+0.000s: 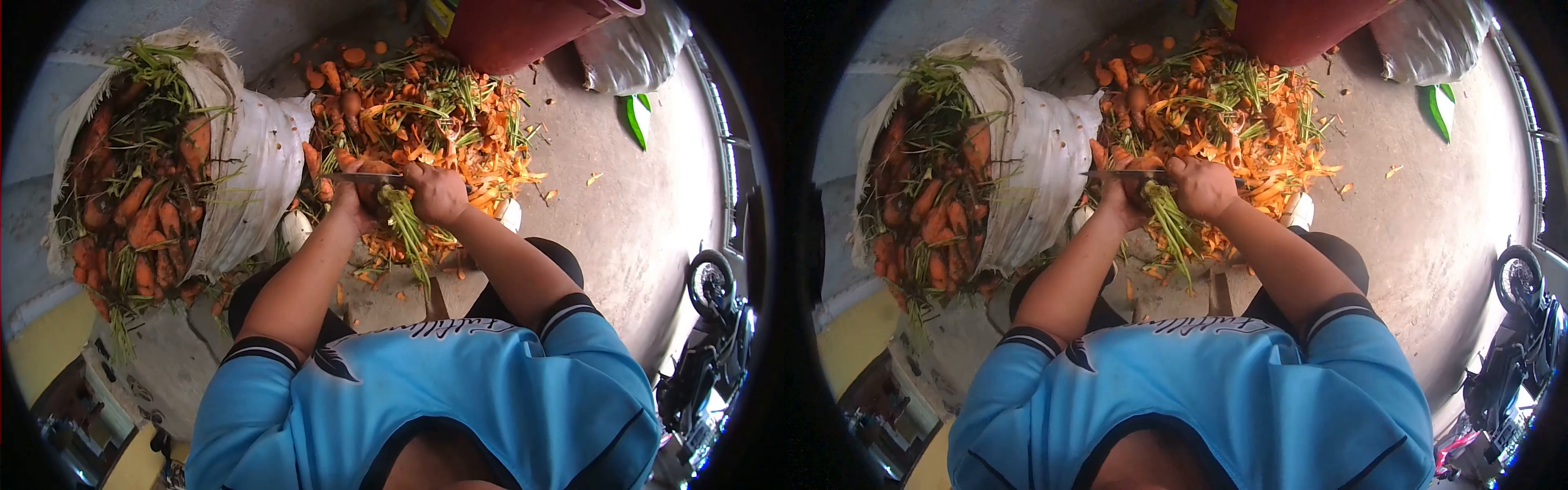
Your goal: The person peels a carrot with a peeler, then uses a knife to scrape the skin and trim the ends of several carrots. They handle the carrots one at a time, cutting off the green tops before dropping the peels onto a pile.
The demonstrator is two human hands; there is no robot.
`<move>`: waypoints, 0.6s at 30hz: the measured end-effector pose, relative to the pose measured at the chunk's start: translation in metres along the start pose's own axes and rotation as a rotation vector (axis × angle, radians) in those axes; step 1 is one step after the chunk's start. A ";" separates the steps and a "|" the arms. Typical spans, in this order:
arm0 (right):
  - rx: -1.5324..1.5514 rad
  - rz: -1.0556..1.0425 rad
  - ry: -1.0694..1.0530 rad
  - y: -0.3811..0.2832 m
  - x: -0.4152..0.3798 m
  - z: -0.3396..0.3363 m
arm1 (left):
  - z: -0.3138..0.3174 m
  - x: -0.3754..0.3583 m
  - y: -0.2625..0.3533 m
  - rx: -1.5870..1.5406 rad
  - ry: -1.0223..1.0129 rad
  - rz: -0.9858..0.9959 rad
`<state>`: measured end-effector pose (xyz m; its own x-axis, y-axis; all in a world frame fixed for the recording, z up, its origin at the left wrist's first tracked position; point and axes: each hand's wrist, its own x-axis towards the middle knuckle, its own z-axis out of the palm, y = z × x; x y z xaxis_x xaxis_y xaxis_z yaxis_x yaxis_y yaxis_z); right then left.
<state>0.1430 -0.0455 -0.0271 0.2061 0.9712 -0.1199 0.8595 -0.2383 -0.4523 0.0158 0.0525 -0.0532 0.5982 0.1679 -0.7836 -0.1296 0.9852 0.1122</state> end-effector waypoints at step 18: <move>0.704 0.484 -0.076 0.075 0.015 0.021 | 0.012 -0.037 0.024 2.066 0.340 0.742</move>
<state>0.2004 -0.0492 -0.0815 0.4214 0.7639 -0.4888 0.1891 -0.6012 -0.7764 -0.0001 0.0709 -0.0144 0.7026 0.6315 -0.3279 0.7015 -0.5375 0.4679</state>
